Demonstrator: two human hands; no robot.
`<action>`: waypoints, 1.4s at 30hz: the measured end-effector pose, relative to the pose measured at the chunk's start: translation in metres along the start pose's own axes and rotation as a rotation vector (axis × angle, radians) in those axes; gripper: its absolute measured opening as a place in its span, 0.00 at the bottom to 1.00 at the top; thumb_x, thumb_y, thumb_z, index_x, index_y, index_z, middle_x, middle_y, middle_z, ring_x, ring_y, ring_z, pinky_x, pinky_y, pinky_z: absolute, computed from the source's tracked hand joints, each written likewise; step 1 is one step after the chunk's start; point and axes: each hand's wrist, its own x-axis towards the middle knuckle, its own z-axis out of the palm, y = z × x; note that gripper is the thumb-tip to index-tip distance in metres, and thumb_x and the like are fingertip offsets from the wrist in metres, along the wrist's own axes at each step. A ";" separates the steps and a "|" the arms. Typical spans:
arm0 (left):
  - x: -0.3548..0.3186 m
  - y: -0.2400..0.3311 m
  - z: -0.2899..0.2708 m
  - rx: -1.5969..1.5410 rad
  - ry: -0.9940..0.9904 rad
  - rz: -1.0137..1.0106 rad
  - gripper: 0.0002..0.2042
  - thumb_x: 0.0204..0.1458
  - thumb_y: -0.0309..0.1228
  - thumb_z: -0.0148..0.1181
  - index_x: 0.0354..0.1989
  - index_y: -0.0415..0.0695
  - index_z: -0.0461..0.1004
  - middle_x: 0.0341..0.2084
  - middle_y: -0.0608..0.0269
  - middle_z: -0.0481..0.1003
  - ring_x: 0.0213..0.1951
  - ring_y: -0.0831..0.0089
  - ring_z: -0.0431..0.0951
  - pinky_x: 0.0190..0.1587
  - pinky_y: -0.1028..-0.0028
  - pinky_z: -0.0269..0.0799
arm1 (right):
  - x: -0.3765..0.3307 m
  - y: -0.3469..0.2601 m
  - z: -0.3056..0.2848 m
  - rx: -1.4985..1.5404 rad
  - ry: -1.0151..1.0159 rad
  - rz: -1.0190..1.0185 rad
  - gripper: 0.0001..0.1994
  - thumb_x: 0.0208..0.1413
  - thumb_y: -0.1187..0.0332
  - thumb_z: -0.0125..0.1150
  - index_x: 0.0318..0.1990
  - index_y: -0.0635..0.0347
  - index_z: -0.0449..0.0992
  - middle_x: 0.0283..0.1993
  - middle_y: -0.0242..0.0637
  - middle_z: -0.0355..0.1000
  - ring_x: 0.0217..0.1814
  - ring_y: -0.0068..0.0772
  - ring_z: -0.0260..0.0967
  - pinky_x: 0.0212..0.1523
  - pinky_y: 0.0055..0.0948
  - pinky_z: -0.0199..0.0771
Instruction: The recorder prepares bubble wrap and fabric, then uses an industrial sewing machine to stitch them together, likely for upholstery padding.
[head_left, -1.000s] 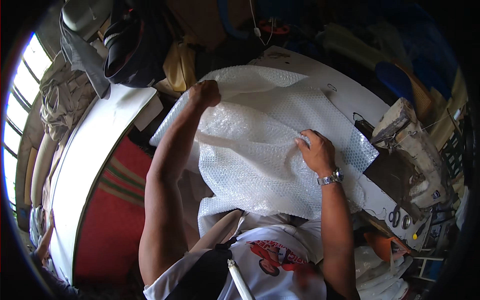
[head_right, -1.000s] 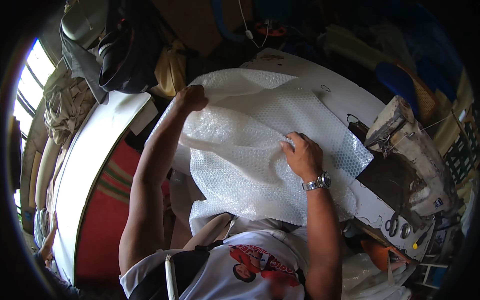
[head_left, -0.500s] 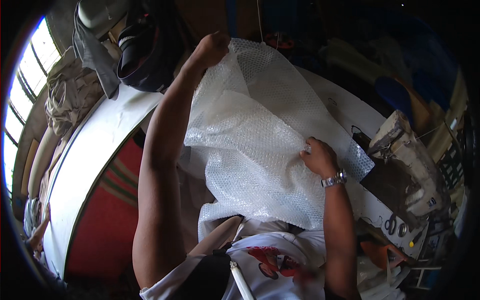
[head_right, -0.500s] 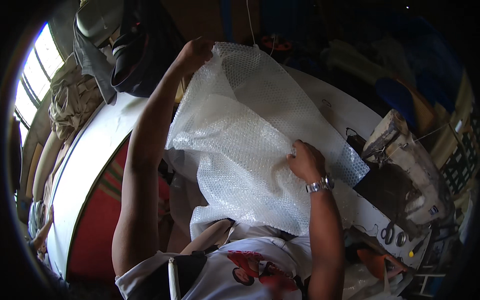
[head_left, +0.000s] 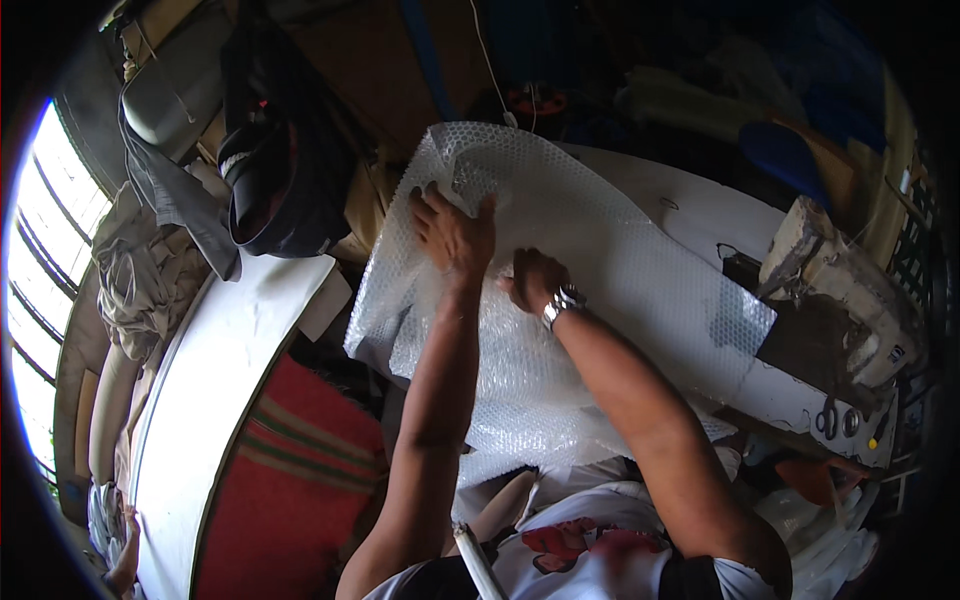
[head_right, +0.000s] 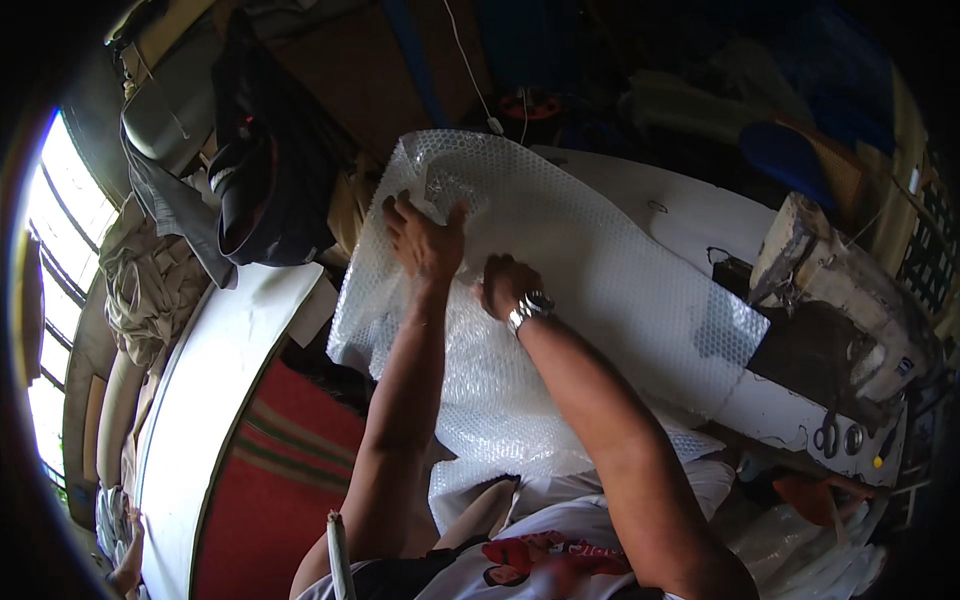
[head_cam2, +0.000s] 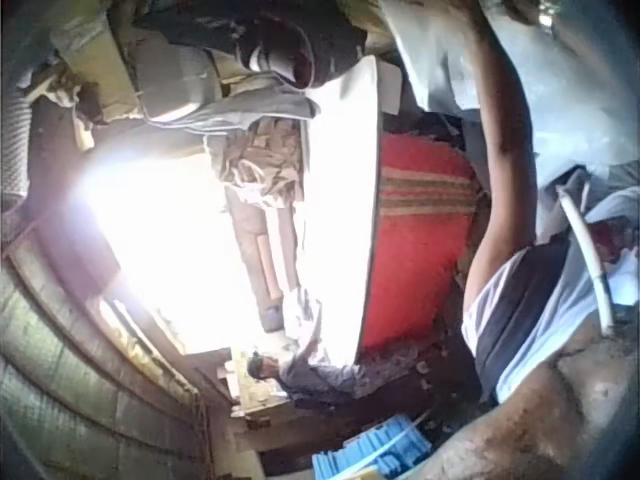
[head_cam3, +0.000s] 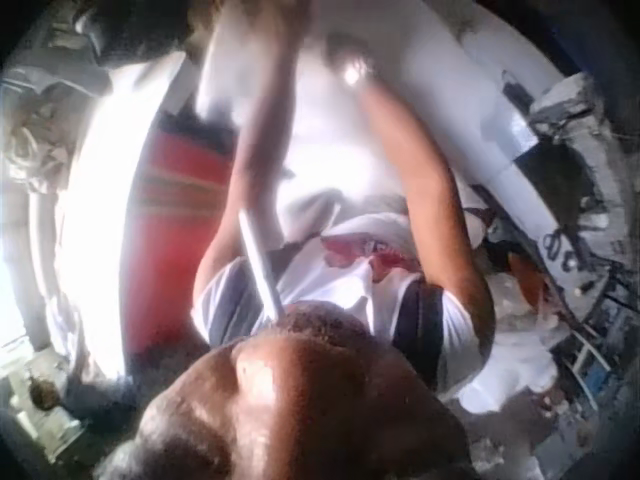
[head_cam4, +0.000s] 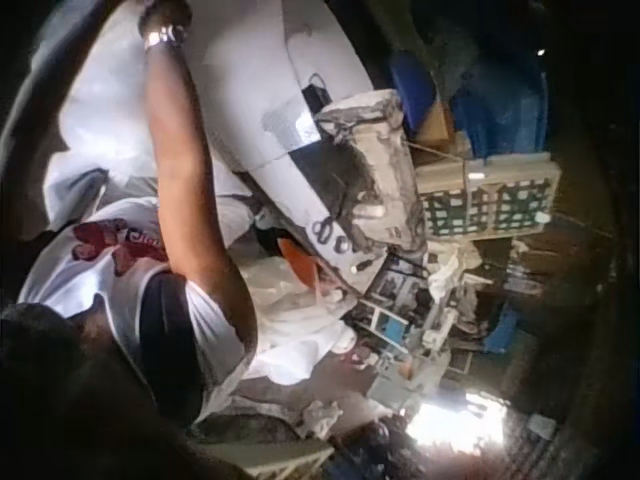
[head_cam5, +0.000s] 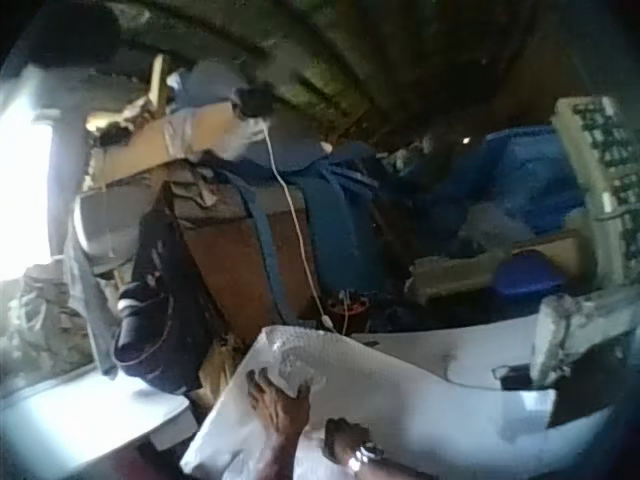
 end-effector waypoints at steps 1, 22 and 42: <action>0.003 -0.001 0.007 0.056 -0.019 0.002 0.45 0.44 0.46 0.73 0.66 0.38 0.55 0.68 0.40 0.53 0.65 0.40 0.61 0.61 0.45 0.63 | -0.004 -0.002 0.003 0.064 0.007 -0.008 0.20 0.58 0.53 0.62 0.47 0.62 0.75 0.43 0.52 0.78 0.46 0.55 0.77 0.47 0.51 0.78; 0.141 -0.125 -0.171 -0.244 -0.185 0.468 0.10 0.55 0.23 0.52 0.44 0.37 0.73 0.35 0.42 0.78 0.41 0.47 0.81 0.46 0.62 0.75 | -0.068 -0.015 -0.044 0.536 0.167 -0.474 0.09 0.57 0.72 0.64 0.45 0.58 0.77 0.41 0.44 0.79 0.42 0.51 0.77 0.42 0.42 0.78; 0.057 -0.001 -0.428 -0.095 -0.694 0.380 0.15 0.59 0.34 0.64 0.51 0.42 0.80 0.39 0.55 0.83 0.39 0.70 0.83 0.45 0.69 0.78 | -0.126 -0.177 -0.208 0.280 0.466 -0.675 0.18 0.62 0.51 0.59 0.33 0.57 0.83 0.38 0.39 0.80 0.48 0.40 0.77 0.60 0.55 0.65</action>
